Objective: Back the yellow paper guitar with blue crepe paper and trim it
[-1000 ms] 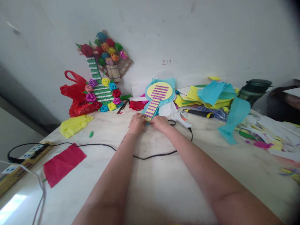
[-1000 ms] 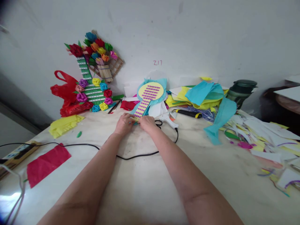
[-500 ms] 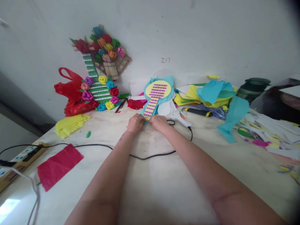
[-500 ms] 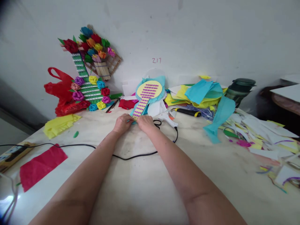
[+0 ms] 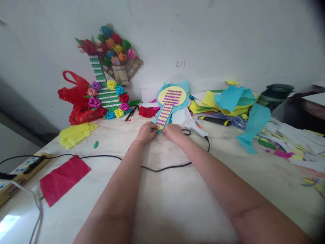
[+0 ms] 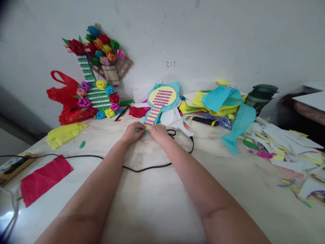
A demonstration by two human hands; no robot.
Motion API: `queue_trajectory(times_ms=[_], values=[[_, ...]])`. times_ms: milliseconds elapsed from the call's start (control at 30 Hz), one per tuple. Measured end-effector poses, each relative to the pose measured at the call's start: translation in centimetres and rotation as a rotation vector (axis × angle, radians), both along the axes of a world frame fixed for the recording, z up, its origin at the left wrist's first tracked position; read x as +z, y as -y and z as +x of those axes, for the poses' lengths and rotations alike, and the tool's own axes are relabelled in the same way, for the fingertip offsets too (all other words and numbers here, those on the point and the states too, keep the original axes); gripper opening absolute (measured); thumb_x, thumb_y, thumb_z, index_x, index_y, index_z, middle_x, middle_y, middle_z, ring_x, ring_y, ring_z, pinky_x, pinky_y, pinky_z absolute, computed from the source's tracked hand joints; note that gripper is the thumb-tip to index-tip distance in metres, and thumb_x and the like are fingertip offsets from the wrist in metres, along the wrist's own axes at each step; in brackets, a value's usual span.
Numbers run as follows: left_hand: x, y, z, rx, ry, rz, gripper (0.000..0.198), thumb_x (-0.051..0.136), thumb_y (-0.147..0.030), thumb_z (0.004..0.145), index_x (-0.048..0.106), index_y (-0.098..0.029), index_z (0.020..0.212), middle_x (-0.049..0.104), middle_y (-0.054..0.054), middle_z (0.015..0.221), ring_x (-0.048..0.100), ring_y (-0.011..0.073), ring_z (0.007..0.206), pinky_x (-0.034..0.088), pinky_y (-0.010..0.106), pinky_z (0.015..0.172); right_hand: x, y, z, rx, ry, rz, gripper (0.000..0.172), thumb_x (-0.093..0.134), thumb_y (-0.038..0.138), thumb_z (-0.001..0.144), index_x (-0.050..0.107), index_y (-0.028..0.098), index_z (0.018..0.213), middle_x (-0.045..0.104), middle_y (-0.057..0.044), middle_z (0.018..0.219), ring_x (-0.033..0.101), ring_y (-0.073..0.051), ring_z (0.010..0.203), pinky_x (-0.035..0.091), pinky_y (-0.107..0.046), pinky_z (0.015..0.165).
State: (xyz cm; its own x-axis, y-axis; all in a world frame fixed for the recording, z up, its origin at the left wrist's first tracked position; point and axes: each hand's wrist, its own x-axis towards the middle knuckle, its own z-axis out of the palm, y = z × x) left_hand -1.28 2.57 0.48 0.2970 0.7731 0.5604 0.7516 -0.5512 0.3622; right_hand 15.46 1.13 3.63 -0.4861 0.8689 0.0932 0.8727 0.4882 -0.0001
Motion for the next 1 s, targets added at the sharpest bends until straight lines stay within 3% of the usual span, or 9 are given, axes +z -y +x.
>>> queue_trajectory(times_ms=[200, 767, 1000], values=[[-0.23, -0.01, -0.05, -0.024, 0.048, 0.016, 0.009, 0.061, -0.014, 0.061, 0.063, -0.016, 0.070, 0.064, 0.005, 0.081, 0.060, 0.0174, 0.078, 0.048, 0.030, 0.076, -0.17, -0.28, 0.14, -0.019, -0.030, -0.023, 0.032, 0.037, 0.032, 0.089, 0.065, 0.024, 0.103, 0.064, -0.008, 0.106, 0.058, -0.022, 0.099, 0.042, -0.031, 0.078], [-0.65, -0.47, -0.39, -0.086, 0.251, -0.084, 0.004, 0.063, -0.014, 0.064, 0.064, -0.017, 0.066, 0.065, 0.005, 0.081, 0.062, 0.0152, 0.077, 0.049, 0.028, 0.074, -0.26, -0.48, 0.58, -0.022, -0.069, -0.023, 0.033, 0.040, 0.037, 0.088, 0.065, 0.024, 0.106, 0.064, -0.008, 0.108, 0.057, -0.022, 0.100, 0.042, -0.029, 0.080], [-0.61, -0.37, -0.23, -0.060, 0.161, -0.012, 0.008, 0.060, -0.011, 0.066, 0.065, -0.017, 0.065, 0.066, 0.005, 0.080, 0.062, 0.0149, 0.076, 0.050, 0.028, 0.075, 0.30, -0.10, 0.54, -0.008, -0.044, -0.018, 0.034, 0.039, 0.036, 0.089, 0.064, 0.023, 0.106, 0.063, -0.008, 0.108, 0.058, -0.022, 0.099, 0.042, -0.030, 0.078]])
